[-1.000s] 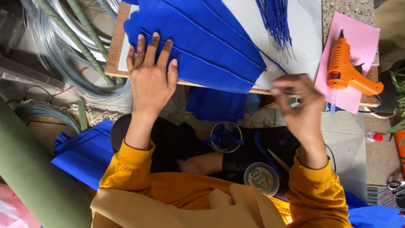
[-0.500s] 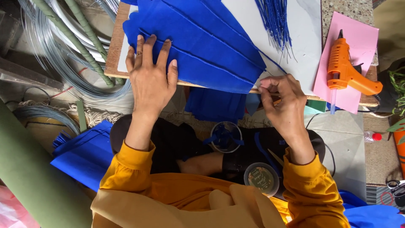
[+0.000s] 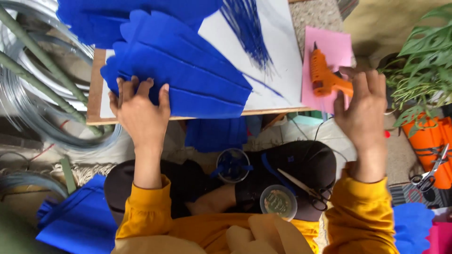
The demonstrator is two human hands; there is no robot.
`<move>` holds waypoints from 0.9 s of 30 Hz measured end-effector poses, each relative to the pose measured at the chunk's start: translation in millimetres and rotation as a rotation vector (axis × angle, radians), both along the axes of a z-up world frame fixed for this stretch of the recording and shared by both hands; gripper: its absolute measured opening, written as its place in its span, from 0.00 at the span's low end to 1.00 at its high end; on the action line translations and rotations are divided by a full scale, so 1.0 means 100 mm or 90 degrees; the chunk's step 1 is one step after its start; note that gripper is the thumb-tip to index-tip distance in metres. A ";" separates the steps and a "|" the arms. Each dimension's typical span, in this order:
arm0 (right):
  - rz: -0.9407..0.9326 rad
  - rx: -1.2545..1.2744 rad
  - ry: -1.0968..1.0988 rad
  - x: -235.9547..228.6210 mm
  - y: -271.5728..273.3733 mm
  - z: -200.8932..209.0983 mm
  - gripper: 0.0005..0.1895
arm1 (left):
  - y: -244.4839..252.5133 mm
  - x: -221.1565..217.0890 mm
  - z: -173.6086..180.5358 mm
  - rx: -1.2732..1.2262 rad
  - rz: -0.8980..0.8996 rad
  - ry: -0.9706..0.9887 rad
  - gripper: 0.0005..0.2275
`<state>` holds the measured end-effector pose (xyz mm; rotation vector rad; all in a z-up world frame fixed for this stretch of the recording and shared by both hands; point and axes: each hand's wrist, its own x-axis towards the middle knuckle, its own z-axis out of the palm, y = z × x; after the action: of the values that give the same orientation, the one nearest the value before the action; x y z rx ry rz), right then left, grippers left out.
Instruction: Using a hot glue gun to attach thin blue sticks to blue fabric cutouts to create structured fabric pieces.
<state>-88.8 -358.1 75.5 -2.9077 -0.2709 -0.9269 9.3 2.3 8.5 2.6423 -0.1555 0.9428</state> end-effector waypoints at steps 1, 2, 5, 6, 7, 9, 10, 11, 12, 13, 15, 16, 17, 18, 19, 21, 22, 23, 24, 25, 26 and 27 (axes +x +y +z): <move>0.000 -0.004 -0.008 0.05 -0.10 -0.03 0.17 | 0.00 0.01 -0.01 -0.004 0.000 -0.008 0.15; -0.058 -0.023 0.106 0.09 -0.20 -0.06 0.22 | 0.01 0.01 -0.02 -0.005 0.001 -0.011 0.15; -0.095 -0.037 0.216 0.22 -0.41 -0.18 0.28 | -0.01 0.01 -0.01 -0.001 0.004 -0.017 0.15; -0.072 -0.031 0.218 0.27 -0.44 -0.24 0.30 | 0.01 -0.01 -0.01 0.005 0.008 -0.015 0.15; -0.063 -0.031 0.223 0.26 -0.46 -0.26 0.30 | 0.00 -0.01 -0.01 0.007 0.016 -0.010 0.15; -0.061 0.078 0.251 0.29 -0.48 -0.31 0.32 | 0.00 -0.01 0.01 0.007 0.007 0.000 0.14; -0.049 0.078 0.252 0.28 -0.52 -0.37 0.32 | 0.01 -0.01 -0.01 0.009 0.019 0.001 0.14; -0.007 0.079 0.186 0.28 -0.57 -0.42 0.29 | 0.03 0.00 -0.03 0.005 0.009 -0.004 0.14; 0.032 0.080 0.118 0.27 -0.61 -0.48 0.27 | 0.03 0.01 -0.05 -0.001 -0.004 -0.011 0.14; 0.041 0.080 0.118 0.25 -0.63 -0.50 0.27 | 0.03 0.00 -0.04 0.000 0.005 -0.012 0.14; 0.045 0.083 0.024 0.22 -0.68 -0.54 0.24 | 0.02 -0.02 -0.02 0.021 0.005 -0.013 0.15; 0.052 0.084 0.027 0.18 -0.82 -0.62 0.24 | 0.02 -0.04 -0.02 0.022 0.012 -0.011 0.15; 0.037 0.144 -0.031 0.15 -0.96 -0.70 0.18 | 0.01 -0.05 -0.01 0.021 0.003 -0.006 0.16; 0.024 0.204 -0.088 0.14 -1.09 -0.78 0.12 | 0.01 -0.06 0.00 0.020 -0.003 -0.001 0.17; 0.033 0.206 -0.085 0.20 -1.03 -0.77 0.12 | 0.01 -0.08 0.01 0.022 0.006 0.000 0.17; 0.043 0.164 -0.106 0.32 -0.91 -0.73 0.13 | 0.01 -0.13 0.03 0.035 -0.009 -0.016 0.18; 0.047 0.163 -0.104 0.37 -0.85 -0.68 0.13 | 0.03 -0.14 0.03 0.033 -0.005 -0.015 0.18; 0.045 0.129 -0.122 0.41 -0.79 -0.62 0.13 | 0.05 -0.14 0.02 0.040 -0.013 -0.025 0.18; 0.036 0.092 -0.139 0.41 -0.76 -0.57 0.13 | 0.04 -0.14 0.01 0.045 -0.029 -0.033 0.19; 0.033 0.088 -0.137 0.43 -0.72 -0.51 0.13 | 0.05 -0.15 0.02 0.041 -0.032 -0.031 0.19; 0.020 0.052 -0.153 0.41 -0.69 -0.45 0.13 | 0.05 -0.15 0.04 0.040 -0.035 -0.015 0.20; 0.007 0.015 -0.169 0.40 -0.66 -0.39 0.13 | 0.04 -0.15 0.05 0.040 -0.038 0.002 0.21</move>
<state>-48.7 -424.5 36.1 -2.7548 -0.2878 -1.3054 -5.2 6.7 13.9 2.6800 -0.2654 0.9296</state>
